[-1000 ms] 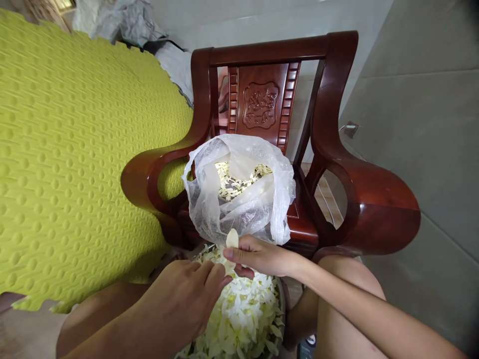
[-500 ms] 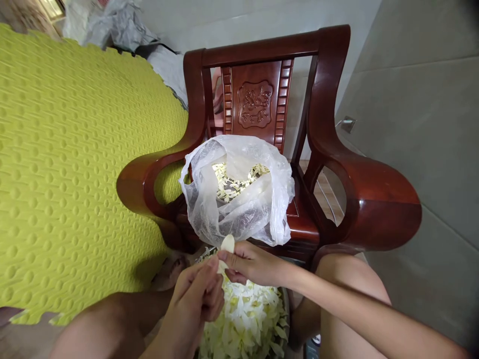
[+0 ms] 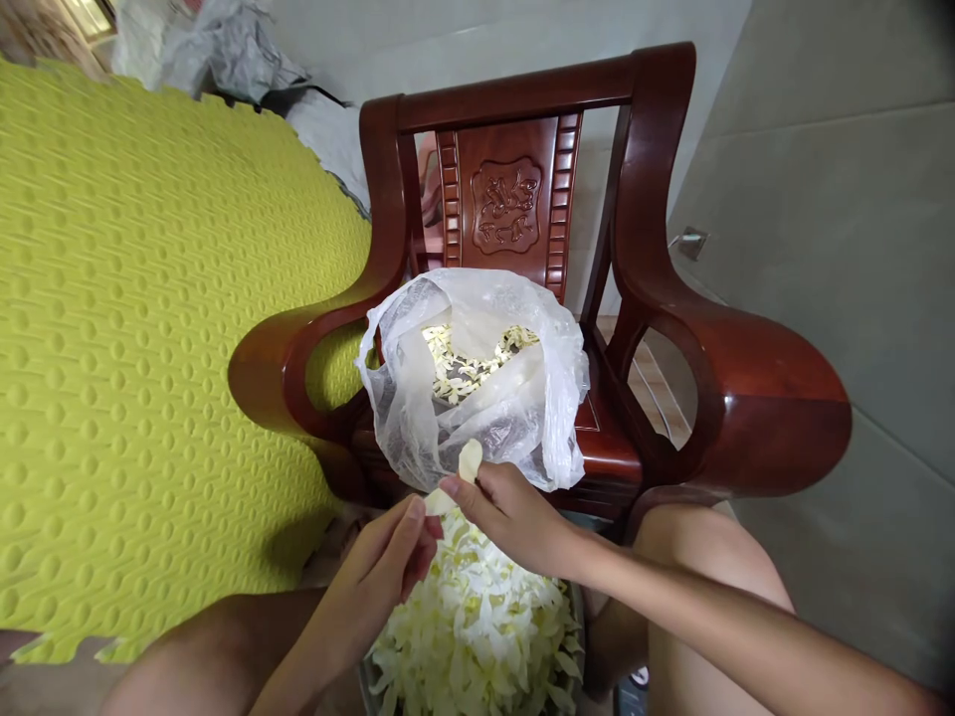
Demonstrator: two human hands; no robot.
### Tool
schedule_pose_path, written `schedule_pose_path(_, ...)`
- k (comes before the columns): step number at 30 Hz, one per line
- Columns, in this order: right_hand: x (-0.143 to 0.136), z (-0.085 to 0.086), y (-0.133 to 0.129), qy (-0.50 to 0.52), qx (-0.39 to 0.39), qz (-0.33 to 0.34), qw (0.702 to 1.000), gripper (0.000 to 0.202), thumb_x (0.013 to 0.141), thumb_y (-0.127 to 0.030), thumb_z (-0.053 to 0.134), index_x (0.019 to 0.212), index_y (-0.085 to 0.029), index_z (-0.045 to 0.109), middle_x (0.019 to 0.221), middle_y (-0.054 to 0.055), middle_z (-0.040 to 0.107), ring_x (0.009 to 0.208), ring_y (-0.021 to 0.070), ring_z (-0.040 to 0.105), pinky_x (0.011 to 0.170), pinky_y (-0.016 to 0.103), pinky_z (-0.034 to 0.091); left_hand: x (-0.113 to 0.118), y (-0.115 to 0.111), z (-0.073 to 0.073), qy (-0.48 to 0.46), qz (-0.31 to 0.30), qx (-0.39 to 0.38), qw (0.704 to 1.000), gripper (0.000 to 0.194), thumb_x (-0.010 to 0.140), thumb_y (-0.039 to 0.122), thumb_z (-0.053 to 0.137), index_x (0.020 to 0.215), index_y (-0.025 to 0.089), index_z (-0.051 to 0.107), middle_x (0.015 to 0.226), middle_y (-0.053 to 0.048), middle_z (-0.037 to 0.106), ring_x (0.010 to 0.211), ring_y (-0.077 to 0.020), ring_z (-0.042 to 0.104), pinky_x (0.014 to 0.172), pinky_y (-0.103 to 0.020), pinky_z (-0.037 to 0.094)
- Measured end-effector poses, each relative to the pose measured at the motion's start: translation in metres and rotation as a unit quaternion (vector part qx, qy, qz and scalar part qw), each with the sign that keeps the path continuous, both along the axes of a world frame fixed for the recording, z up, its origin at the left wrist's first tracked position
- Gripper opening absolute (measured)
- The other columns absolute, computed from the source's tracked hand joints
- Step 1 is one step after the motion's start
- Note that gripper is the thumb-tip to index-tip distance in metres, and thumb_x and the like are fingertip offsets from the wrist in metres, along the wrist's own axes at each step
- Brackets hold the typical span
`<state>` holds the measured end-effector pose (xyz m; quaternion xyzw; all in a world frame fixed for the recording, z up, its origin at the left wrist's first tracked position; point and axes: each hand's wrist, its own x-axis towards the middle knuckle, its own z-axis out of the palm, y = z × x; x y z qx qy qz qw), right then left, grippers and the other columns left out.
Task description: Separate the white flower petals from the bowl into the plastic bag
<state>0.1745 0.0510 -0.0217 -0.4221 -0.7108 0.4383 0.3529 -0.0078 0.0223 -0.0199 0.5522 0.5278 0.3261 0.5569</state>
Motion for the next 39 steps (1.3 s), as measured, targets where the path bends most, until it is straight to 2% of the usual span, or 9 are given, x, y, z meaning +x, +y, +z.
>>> schedule_pose_path(4, 0.001, 0.005, -0.001, -0.056, 0.038, 0.042, 0.997, 0.05, 0.098, -0.057, 0.034, 0.064, -0.02, 0.031, 0.057, -0.006, 0.027, 0.053, 0.0088, 0.027, 0.052, 0.026, 0.021, -0.002, 0.001, 0.004, -0.008, -0.004, -0.008, 1.0, 0.05, 0.086, 0.065, 0.049, 0.066, 0.019, 0.047, 0.056, 0.007, 0.035, 0.051, -0.0091, 0.027, 0.046, -0.02, 0.023)
schedule_pose_path(8, 0.0, 0.006, -0.002, -0.101, 0.081, 0.038, 0.991, 0.048, 0.101, -0.052, 0.028, 0.066, -0.02, 0.034, 0.058, -0.004, 0.035, 0.055, 0.0099, 0.031, 0.055, 0.027, 0.022, -0.002, -0.002, -0.001, 0.03, 0.022, 0.059, 0.998, 0.046, 0.09, 0.06, 0.047, 0.068, 0.019, 0.048, 0.062, 0.004, 0.04, 0.057, -0.0106, 0.036, 0.053, -0.022, 0.032)
schedule_pose_path(13, -0.004, 0.006, 0.001, -0.048, -0.004, 0.072, 0.996, 0.055, 0.099, -0.059, 0.029, 0.062, -0.019, 0.039, 0.053, -0.004, 0.038, 0.051, 0.0096, 0.036, 0.054, 0.026, 0.024, 0.002, -0.012, -0.001, 0.104, 0.008, 0.19, 0.976, 0.039, 0.097, 0.047, 0.038, 0.071, 0.02, 0.049, 0.062, 0.003, 0.046, 0.058, -0.0125, 0.043, 0.057, -0.025, 0.035)
schedule_pose_path(19, -0.007, 0.003, 0.009, 0.003, -0.052, 0.108, 0.993, 0.06, 0.091, -0.069, 0.039, 0.058, -0.019, 0.036, 0.054, -0.005, 0.032, 0.053, 0.0087, 0.033, 0.052, 0.024, 0.024, 0.005, -0.017, 0.006, 0.16, -0.043, 0.314, 0.935, 0.037, 0.097, 0.033, 0.037, 0.062, 0.021, 0.04, 0.051, 0.006, 0.037, 0.045, -0.0102, 0.035, 0.048, -0.024, 0.029)
schedule_pose_path(21, -0.009, 0.0, 0.013, -0.002, -0.065, 0.096, 0.993, 0.061, 0.089, -0.07, 0.044, 0.056, -0.019, 0.034, 0.053, -0.006, 0.031, 0.052, 0.0084, 0.031, 0.051, 0.024, 0.023, 0.004, -0.012, 0.002, 0.167, -0.043, 0.306, 0.936, 0.037, 0.096, 0.035, 0.036, 0.062, 0.021, 0.039, 0.052, 0.006, 0.038, 0.046, -0.0104, 0.034, 0.048, -0.024, 0.027)
schedule_pose_path(25, -0.012, -0.004, 0.017, 0.04, -0.104, 0.036, 0.993, 0.066, 0.092, -0.069, 0.036, 0.05, -0.018, 0.043, 0.047, -0.004, 0.035, 0.048, 0.0092, 0.036, 0.054, 0.025, 0.029, 0.0, 0.01, -0.006, 0.138, 0.029, 0.181, 0.973, 0.039, 0.096, 0.046, 0.036, 0.066, 0.021, 0.04, 0.058, 0.005, 0.038, 0.054, -0.0118, 0.035, 0.051, -0.024, 0.029)
schedule_pose_path(29, -0.012, 0.0, 0.016, 0.068, -0.08, 0.06, 0.993, 0.06, 0.092, -0.067, 0.041, 0.068, -0.016, 0.062, 0.056, -0.004, 0.04, 0.054, 0.0099, 0.039, 0.055, 0.024, 0.028, -0.008, 0.024, -0.004, 0.13, 0.027, 0.138, 0.982, 0.041, 0.094, 0.051, 0.041, 0.066, 0.021, 0.04, 0.06, 0.005, 0.037, 0.057, -0.0121, 0.034, 0.053, -0.024, 0.029)
schedule_pose_path(34, -0.017, 0.002, 0.014, 0.142, -0.202, 0.007, 0.969, 0.063, 0.083, -0.073, 0.05, 0.066, -0.015, 0.066, 0.047, -0.008, 0.028, 0.046, 0.0085, 0.029, 0.049, 0.025, 0.024, -0.002, 0.004, -0.003, 0.142, 0.042, 0.147, 0.978, 0.041, 0.095, 0.054, 0.033, 0.071, 0.022, 0.041, 0.061, 0.004, 0.04, 0.057, -0.0137, 0.039, 0.055, -0.025, 0.03)
schedule_pose_path(39, -0.028, 0.003, 0.011, 0.302, -0.282, -0.009, 0.911, 0.058, 0.075, -0.071, 0.063, 0.07, -0.013, 0.067, 0.062, 0.002, 0.06, 0.061, 0.0129, 0.054, 0.064, 0.026, 0.042, 0.016, -0.014, -0.006, 0.121, 0.026, 0.13, 0.984, 0.044, 0.091, 0.059, 0.039, 0.071, 0.021, 0.046, 0.058, 0.004, 0.042, 0.053, -0.013, 0.038, 0.052, -0.026, 0.029)
